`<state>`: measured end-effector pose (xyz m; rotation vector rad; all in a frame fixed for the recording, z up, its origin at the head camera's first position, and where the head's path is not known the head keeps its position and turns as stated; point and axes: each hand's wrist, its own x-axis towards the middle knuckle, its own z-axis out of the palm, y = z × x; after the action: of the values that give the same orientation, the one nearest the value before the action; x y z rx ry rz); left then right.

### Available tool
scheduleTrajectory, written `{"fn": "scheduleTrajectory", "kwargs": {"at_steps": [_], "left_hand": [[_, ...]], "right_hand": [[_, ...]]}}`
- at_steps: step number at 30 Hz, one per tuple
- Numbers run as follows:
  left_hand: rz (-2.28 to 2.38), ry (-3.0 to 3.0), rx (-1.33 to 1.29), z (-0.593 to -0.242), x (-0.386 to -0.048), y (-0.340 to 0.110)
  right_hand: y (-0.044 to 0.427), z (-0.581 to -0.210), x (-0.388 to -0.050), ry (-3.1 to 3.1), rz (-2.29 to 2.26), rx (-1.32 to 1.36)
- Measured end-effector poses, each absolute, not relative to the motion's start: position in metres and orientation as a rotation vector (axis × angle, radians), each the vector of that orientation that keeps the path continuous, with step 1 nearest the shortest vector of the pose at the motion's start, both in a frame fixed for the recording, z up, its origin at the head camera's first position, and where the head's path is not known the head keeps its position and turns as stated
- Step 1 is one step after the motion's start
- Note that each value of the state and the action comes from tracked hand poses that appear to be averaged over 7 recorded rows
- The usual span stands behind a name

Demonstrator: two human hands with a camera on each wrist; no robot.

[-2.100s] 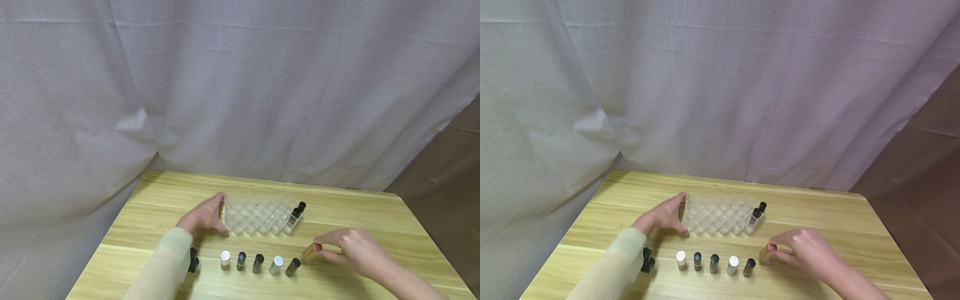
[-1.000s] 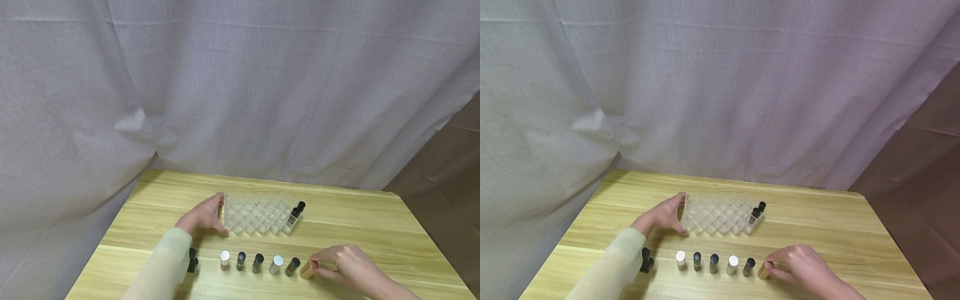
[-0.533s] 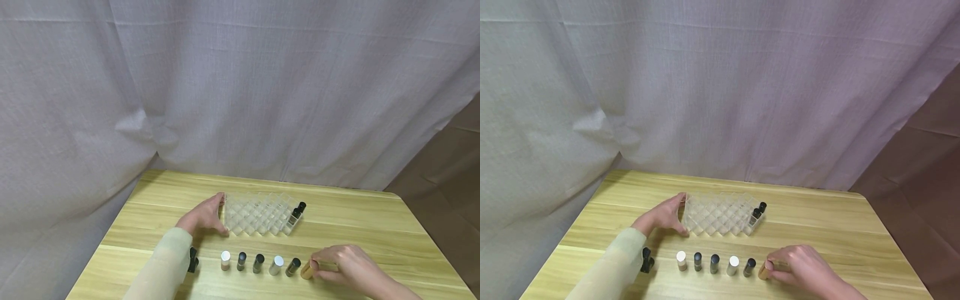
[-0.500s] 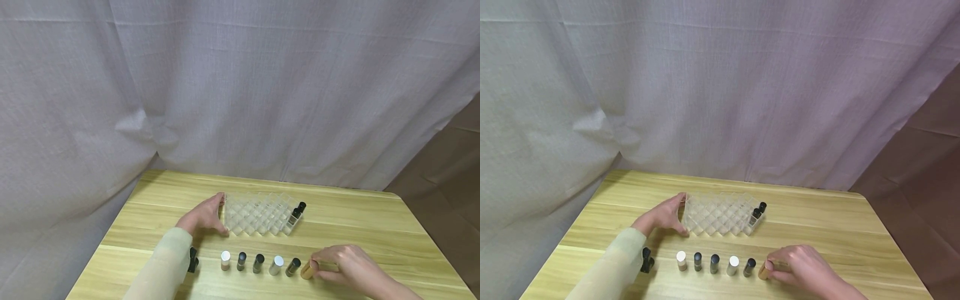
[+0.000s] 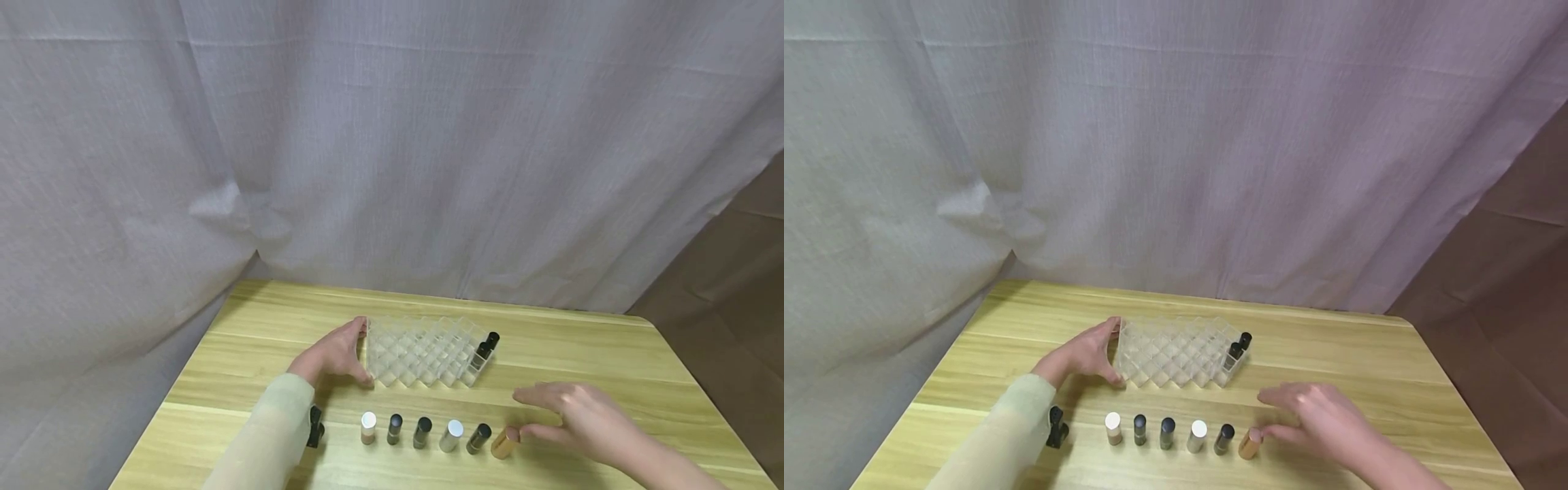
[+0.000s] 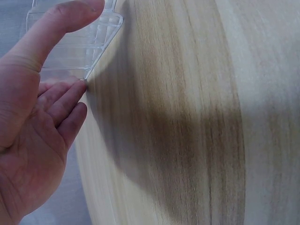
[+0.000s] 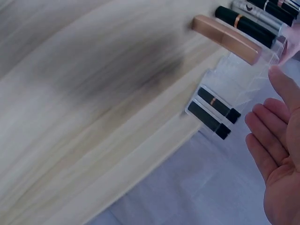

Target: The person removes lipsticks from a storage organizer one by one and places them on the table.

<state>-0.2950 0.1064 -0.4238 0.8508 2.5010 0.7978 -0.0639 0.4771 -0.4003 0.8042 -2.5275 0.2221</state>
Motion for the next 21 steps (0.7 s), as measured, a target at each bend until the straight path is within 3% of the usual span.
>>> {"fn": "scheduleTrajectory", "kwargs": {"at_steps": [21], "left_hand": [[0.789,2.498,0.848,-0.423,-0.294,0.106]], "right_hand": [[0.482,-0.368,-0.1,-2.652,0.186,0.771]]}}
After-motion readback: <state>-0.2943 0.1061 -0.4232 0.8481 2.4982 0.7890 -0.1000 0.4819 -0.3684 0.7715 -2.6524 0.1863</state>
